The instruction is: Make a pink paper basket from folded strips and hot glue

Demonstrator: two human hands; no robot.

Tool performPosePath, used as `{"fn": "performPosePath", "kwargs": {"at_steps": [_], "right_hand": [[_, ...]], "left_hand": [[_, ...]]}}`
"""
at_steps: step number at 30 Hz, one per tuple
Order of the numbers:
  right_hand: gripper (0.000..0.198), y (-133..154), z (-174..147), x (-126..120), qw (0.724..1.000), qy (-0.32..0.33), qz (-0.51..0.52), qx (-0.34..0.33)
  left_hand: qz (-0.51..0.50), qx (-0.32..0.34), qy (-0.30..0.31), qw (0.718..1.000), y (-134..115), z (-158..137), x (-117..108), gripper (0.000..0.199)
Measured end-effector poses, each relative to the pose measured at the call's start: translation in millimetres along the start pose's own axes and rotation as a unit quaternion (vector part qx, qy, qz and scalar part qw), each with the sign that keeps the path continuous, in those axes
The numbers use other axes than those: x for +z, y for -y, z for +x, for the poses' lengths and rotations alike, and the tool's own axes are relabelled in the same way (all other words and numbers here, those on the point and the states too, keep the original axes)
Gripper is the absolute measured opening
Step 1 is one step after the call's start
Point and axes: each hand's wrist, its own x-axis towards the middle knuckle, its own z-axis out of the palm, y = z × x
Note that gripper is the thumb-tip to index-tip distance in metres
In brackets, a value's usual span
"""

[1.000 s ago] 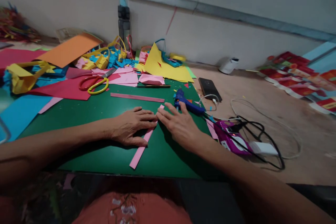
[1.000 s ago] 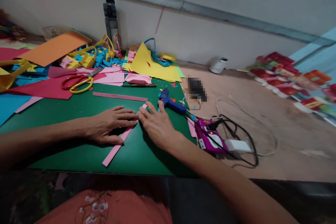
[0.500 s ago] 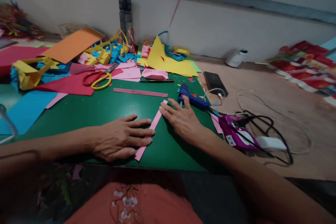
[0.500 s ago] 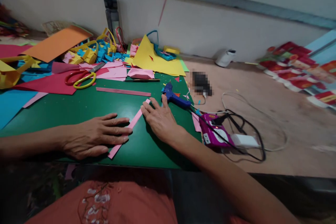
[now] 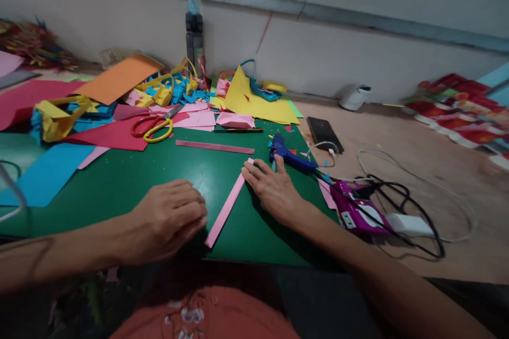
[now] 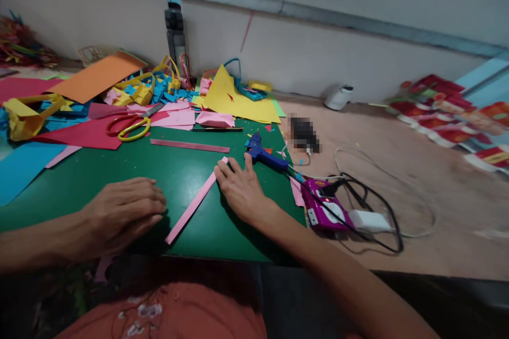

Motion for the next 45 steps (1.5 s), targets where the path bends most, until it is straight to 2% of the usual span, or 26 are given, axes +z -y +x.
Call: {"fn": "performPosePath", "kwargs": {"at_steps": [2,5,8,10,14,19,21,23,26,30,32,36,38,40,45], "right_hand": [[0.037,1.7,-0.8,-1.0,0.999,-0.028,-0.027,-0.013],[0.028,1.0,-0.9,-4.1,0.992,-0.062,-0.086,-0.069],[0.026,-0.4,2.7,-6.5,0.978,-0.099,-0.138,-0.124],[0.026,0.3,6.9,-7.0,0.969,-0.121,-0.155,-0.151],[0.027,3.2,14.5,-7.0,0.962,-0.131,-0.157,-0.181],[0.027,2.4,16.7,-6.9,0.966,-0.136,-0.144,-0.169],[0.026,2.8,15.3,-7.4,0.97,-0.133,-0.132,-0.156],[0.025,4.4,12.8,-8.8,0.973,-0.13,-0.123,-0.144],[0.025,6.3,9.4,-12.3,0.983,-0.105,-0.091,-0.119],[0.026,2.1,12.1,-18.6,0.993,-0.066,-0.051,-0.089],[0.026,-1.8,17.2,-23.2,0.992,-0.048,-0.015,-0.117],[0.025,-8.9,29.4,-32.9,0.977,0.062,0.131,-0.157],[0.016,-11.9,34.6,-35.7,0.971,0.097,0.161,-0.151],[0.009,-14.3,38.3,-36.6,0.967,0.104,0.173,-0.153],[0.005,-15.2,39.6,-36.6,0.959,0.126,0.204,-0.153]], "left_hand": [[0.039,0.006,0.024,0.999,3.7,14.9,13.7,0.024],[0.072,-0.016,0.101,0.992,0.5,31.5,28.4,0.034],[0.108,-0.055,0.147,0.982,-4.1,39.3,33.4,0.04],[0.107,-0.065,0.159,0.979,-3.5,41.2,33.8,0.036],[0.052,-0.066,0.141,0.986,7.4,42.1,34.4,0.028],[-0.039,-0.136,0.06,0.988,26.6,44.4,36.0,0.026],[-0.032,-0.137,0.046,0.989,30.2,45.2,36.9,0.025],[0.0,-0.11,0.045,0.993,31.7,46.2,37.8,0.025],[0.061,-0.076,0.05,0.994,38.5,51.6,37.7,0.027],[0.128,-0.123,0.033,0.984,72.4,72.7,32.9,0.028],[0.133,-0.138,0.027,0.981,95.1,85.4,31.1,0.028],[0.128,-0.159,0.038,0.978,124.6,99.3,32.7,0.019],[0.129,-0.164,0.041,0.977,128.0,98.0,33.6,0.019],[0.133,-0.165,0.036,0.977,127.0,91.8,32.5,0.018],[0.157,-0.162,-0.001,0.974,124.9,63.1,20.3,0.017]]}}
